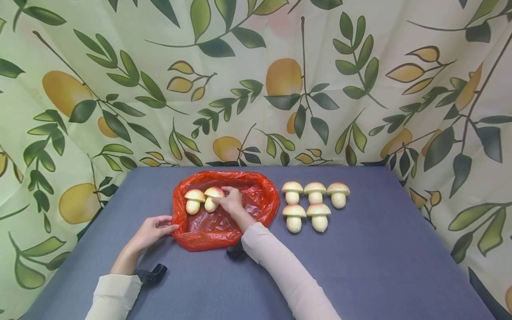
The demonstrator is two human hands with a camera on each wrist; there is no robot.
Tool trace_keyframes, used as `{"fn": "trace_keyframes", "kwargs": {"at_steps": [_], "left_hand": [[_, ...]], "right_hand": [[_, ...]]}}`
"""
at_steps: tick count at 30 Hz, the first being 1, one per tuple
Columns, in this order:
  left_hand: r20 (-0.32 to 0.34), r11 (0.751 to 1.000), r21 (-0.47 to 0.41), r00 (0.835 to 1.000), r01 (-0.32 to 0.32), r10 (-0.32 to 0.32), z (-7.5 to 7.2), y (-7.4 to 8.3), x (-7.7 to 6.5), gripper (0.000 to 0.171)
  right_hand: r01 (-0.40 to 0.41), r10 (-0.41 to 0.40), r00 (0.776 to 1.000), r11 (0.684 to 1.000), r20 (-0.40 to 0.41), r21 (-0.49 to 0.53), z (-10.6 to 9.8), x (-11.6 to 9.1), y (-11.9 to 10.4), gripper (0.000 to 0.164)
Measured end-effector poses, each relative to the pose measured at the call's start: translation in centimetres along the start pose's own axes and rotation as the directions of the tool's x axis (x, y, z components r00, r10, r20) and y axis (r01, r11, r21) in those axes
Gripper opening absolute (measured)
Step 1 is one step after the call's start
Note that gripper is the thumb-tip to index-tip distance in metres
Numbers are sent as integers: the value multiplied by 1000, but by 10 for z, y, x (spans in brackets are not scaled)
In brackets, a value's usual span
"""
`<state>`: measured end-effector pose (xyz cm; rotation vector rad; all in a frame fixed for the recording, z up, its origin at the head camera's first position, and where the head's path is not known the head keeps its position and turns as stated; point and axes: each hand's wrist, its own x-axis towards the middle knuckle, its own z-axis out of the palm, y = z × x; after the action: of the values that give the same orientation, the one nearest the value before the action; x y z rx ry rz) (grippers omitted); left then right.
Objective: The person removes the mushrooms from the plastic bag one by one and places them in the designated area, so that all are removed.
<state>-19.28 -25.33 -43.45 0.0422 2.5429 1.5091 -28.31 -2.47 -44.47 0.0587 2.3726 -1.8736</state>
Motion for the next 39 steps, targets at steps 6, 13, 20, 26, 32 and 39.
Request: {"fn": "trace_keyframes", "kwargs": {"at_steps": [6,13,20,26,32,39], "left_hand": [[-1,1000,4,1000,-2,2,0,-1,0,40],[-9,1000,11,1000,-4,4,-3,-3,0,40],[22,1000,18,999,-25,25,-10,-3,-2,40],[37,999,9,998,-47,46,-13,-2,-4,39],[24,998,18,997,-67,67,-10,-3,-2,36],[15,998,15,998,-59,59,-7,-3,-2,35]], "right_hand": [[-10,10,1000,1000,7,12,-1,-3,-1,50],[-29,29,1000,999,9,17,-5,-8,-6,50],[-30,29,998,1000,54,9,-14,-18,-9,52],[-7,7,997,1000,83,8,-21,-27,-11,52],[10,-12,994,1000,112,22,-26,-33,-11,52],[15,-19,991,999,134,30,-31,-39,-10,54]]}}
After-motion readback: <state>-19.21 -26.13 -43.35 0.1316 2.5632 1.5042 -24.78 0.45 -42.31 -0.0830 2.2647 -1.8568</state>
